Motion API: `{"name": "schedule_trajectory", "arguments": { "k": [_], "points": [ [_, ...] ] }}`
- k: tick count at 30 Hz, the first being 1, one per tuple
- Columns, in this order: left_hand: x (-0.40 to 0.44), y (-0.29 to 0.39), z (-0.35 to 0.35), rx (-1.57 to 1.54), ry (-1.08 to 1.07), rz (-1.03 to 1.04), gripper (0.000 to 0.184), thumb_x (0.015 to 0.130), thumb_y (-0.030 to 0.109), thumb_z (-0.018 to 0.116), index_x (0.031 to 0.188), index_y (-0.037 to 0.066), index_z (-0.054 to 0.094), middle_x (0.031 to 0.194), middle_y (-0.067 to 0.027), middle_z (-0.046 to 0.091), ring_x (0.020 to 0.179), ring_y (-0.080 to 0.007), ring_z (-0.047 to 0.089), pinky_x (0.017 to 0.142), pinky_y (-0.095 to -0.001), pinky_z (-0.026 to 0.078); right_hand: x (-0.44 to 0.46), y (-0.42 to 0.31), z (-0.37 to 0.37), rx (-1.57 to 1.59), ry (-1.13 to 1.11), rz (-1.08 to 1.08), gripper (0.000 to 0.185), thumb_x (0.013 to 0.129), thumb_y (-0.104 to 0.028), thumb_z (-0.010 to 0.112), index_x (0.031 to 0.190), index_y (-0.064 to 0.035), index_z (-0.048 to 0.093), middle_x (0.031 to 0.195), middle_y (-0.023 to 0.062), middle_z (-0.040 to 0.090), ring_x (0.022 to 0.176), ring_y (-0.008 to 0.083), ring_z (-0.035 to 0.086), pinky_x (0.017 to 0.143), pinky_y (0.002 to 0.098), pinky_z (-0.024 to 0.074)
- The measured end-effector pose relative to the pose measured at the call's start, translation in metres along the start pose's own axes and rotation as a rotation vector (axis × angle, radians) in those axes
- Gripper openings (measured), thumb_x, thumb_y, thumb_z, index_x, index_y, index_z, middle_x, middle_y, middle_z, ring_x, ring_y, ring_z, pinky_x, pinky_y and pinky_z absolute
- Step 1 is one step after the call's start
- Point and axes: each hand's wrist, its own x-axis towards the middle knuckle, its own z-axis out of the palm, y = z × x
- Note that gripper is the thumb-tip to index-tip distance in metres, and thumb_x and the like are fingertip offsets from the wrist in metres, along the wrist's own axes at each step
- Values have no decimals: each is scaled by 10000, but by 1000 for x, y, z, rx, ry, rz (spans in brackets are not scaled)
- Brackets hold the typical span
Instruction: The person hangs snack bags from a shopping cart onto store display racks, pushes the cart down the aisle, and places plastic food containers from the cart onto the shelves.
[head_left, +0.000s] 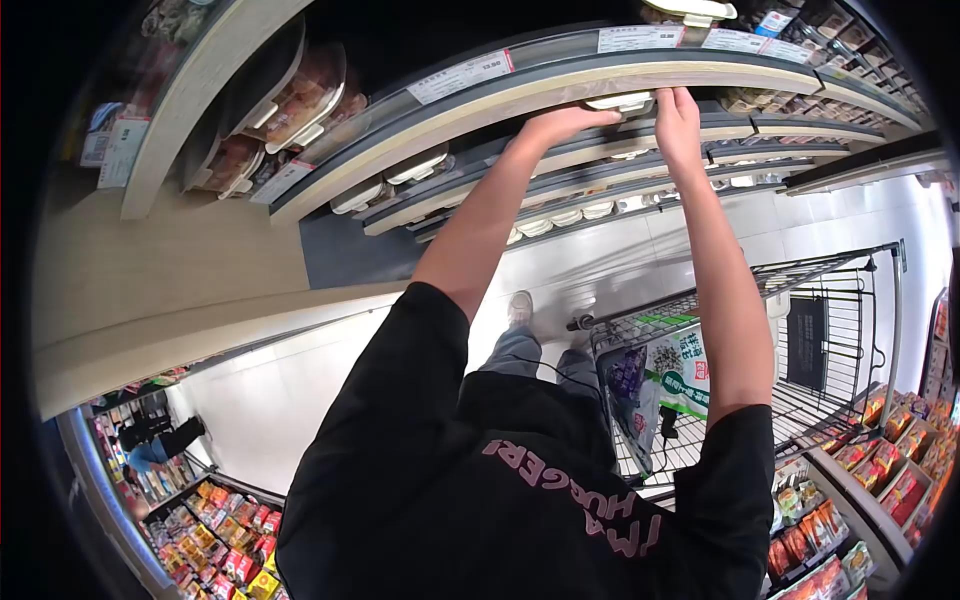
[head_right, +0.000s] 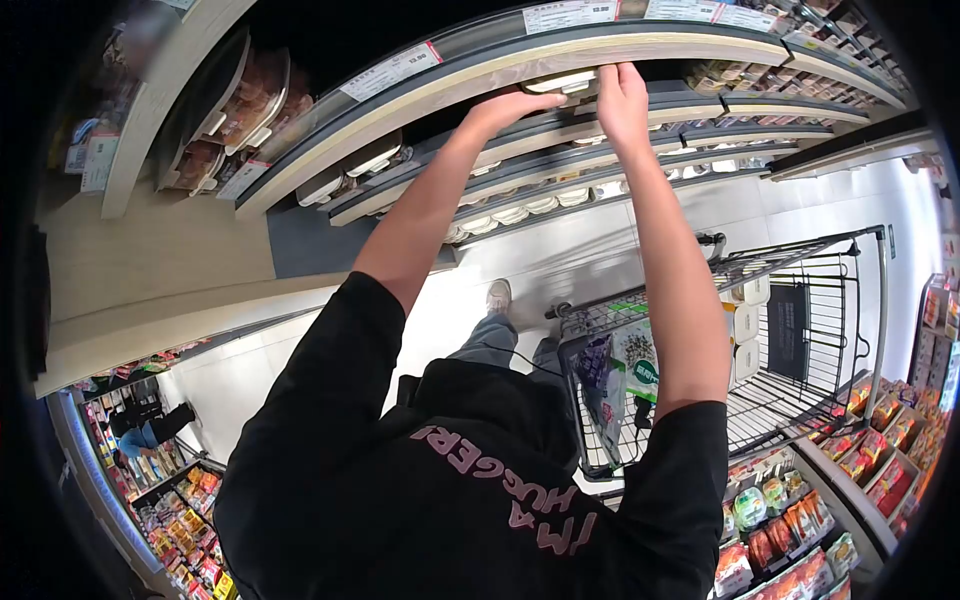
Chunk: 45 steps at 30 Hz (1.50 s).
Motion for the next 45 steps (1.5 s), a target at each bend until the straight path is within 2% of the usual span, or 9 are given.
{"name": "schedule_trajectory", "arguments": {
  "k": [5,9,14,19,23,35,39,43,45],
  "points": [
    [24,-21,-7,196,-48,-10,482,720,435,744,1068,109,669,1057,-60,651,989,-171,576,888,-300,438,34,58,0,-207,42,16,346,871,-223,447,965,73,598,901,243,640,871,286,621,793,355,451],
    [20,-24,-13,332,23,-179,831,649,603,725,1298,139,491,1350,-99,459,1252,-264,399,1043,-408,342,28,44,0,-142,-48,173,325,862,-186,433,944,79,602,833,193,653,803,242,611,753,342,453],
    [11,-25,-22,361,33,-91,891,631,554,765,1345,136,434,1361,-98,441,1259,-251,390,1046,-406,334,31,43,1,-112,-77,232,304,847,-150,426,917,85,605,772,130,647,751,183,585,718,326,454],
    [7,-24,-20,541,27,-404,891,589,508,792,1322,131,455,1293,-92,501,1169,-243,462,999,-379,365,32,49,-1,-109,-106,288,294,828,-118,425,947,77,611,800,148,657,774,198,598,731,331,459],
    [12,-26,-13,409,6,-339,809,616,474,784,1286,123,496,1242,-86,537,1123,-232,492,981,-364,370,33,45,-2,-173,-45,236,315,796,-147,455,951,82,608,880,243,651,885,334,632,806,375,462],
    [28,-17,16,125,3,-139,630,686,329,776,1199,43,549,1235,-123,547,1135,-241,489,980,-330,355,35,26,-20,-180,-108,377,379,797,-197,453,992,96,591,1027,318,585,1049,411,555,909,407,429],
    [29,-31,21,267,12,-81,633,696,319,781,1202,30,535,1164,-152,570,1098,-248,504,961,-327,361,-4,12,-35,-224,193,27,416,902,-295,464,1100,59,558,1084,261,581,1060,390,544,919,401,418],
    [-25,-35,67,495,658,322,563,750,214,745,1206,-14,505,1112,-147,534,1014,-283,509,871,-368,415,-108,1,-104,-90,328,37,268,900,-196,518,1073,-5,591,1070,185,607,1032,314,577,906,338,428],
    [-75,5,116,422,556,326,438,810,109,681,1190,-11,499,1184,-115,510,1034,-234,514,878,-340,419,-170,20,-161,-268,483,45,214,887,-163,533,1028,-22,609,1042,164,620,1006,291,591,889,314,433]
  ]
}}
